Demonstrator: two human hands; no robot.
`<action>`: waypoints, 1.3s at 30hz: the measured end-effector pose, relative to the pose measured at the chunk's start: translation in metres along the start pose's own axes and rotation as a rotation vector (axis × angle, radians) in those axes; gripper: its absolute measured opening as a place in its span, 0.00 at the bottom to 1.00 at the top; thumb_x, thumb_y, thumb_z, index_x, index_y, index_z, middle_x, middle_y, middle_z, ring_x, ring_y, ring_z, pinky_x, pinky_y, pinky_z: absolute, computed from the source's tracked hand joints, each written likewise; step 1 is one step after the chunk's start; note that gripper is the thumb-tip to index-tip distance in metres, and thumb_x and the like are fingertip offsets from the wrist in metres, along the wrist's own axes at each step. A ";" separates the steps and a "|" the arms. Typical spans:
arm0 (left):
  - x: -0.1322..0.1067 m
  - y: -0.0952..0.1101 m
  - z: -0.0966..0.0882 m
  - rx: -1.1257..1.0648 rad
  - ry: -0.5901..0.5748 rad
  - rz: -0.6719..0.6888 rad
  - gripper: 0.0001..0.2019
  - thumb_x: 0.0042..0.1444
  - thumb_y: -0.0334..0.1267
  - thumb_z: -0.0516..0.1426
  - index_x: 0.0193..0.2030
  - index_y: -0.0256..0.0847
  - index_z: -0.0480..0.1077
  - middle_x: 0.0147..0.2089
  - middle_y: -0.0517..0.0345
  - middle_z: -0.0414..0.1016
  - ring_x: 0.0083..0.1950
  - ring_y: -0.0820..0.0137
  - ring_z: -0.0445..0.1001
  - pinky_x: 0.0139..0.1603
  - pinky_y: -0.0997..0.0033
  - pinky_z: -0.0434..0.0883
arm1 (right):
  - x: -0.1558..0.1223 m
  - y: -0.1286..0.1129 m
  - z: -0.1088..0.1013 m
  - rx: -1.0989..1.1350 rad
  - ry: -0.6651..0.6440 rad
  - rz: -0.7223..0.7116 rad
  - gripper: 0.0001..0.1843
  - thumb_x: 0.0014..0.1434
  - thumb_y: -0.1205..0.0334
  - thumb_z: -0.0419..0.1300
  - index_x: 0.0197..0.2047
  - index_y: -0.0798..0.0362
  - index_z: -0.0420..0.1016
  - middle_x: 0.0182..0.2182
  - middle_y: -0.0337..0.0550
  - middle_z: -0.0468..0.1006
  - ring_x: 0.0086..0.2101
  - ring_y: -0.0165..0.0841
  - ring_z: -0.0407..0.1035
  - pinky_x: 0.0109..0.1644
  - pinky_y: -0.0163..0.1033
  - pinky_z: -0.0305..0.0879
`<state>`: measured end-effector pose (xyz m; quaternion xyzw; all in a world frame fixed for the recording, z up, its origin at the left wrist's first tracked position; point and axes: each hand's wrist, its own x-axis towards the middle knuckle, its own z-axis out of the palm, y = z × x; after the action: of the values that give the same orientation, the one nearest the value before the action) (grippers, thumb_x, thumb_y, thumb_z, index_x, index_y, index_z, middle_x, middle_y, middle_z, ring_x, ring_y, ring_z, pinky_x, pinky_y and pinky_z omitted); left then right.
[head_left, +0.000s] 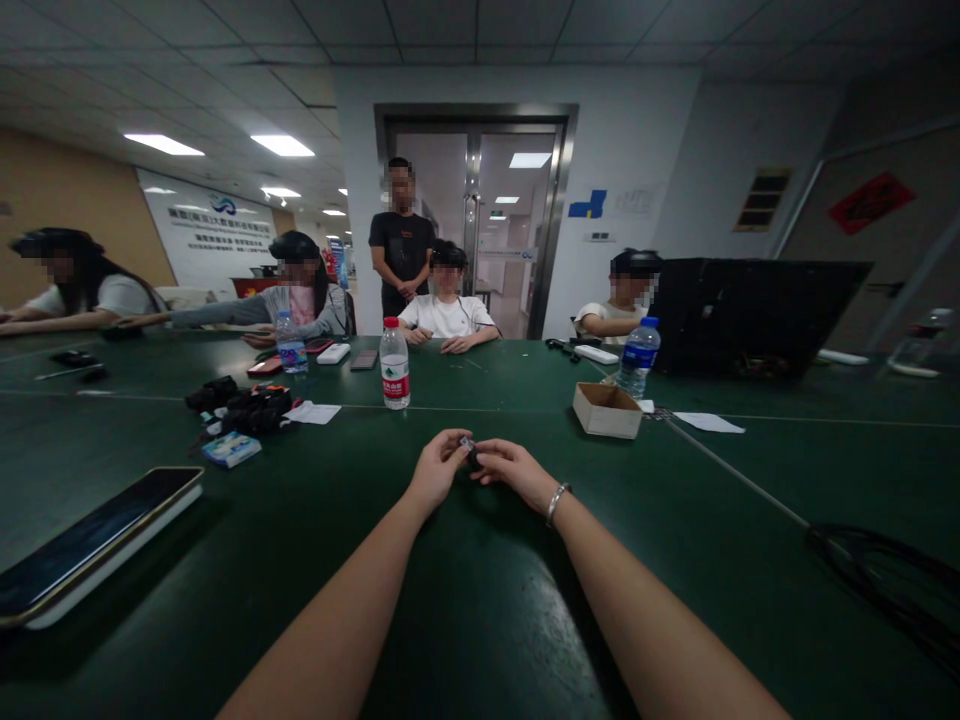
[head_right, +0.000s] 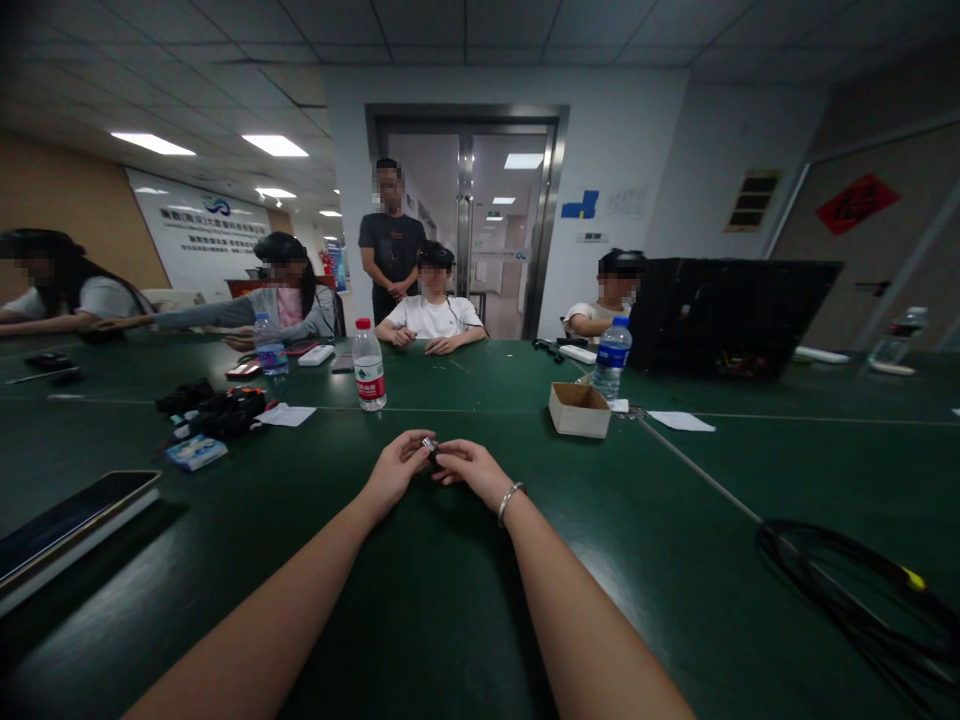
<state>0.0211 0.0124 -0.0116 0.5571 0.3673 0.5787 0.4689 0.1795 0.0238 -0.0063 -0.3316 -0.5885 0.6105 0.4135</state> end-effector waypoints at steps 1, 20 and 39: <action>0.000 0.000 0.000 0.000 -0.003 0.000 0.13 0.48 0.36 0.59 0.42 0.37 0.68 0.42 0.50 0.71 0.44 0.66 0.71 0.46 0.65 0.69 | 0.000 0.000 0.000 0.009 -0.001 0.012 0.17 0.48 0.61 0.65 0.41 0.57 0.70 0.32 0.46 0.75 0.30 0.32 0.73 0.32 0.33 0.68; 0.003 -0.006 -0.001 0.062 -0.023 0.023 0.12 0.49 0.36 0.57 0.42 0.37 0.68 0.41 0.51 0.71 0.43 0.67 0.71 0.45 0.66 0.69 | -0.001 0.000 0.001 -0.074 -0.034 -0.043 0.18 0.43 0.60 0.67 0.37 0.59 0.71 0.30 0.45 0.76 0.29 0.32 0.72 0.32 0.34 0.67; -0.086 0.095 -0.106 0.679 -0.118 -0.177 0.18 0.49 0.47 0.55 0.46 0.44 0.66 0.45 0.54 0.71 0.47 0.61 0.70 0.40 0.65 0.72 | -0.011 -0.012 0.004 -0.087 0.189 -0.076 0.22 0.50 0.65 0.62 0.48 0.55 0.62 0.33 0.43 0.71 0.29 0.32 0.73 0.31 0.35 0.70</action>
<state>-0.1012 -0.0867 0.0409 0.6797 0.5579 0.3477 0.3253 0.1819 0.0118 0.0054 -0.3828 -0.5848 0.5344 0.4753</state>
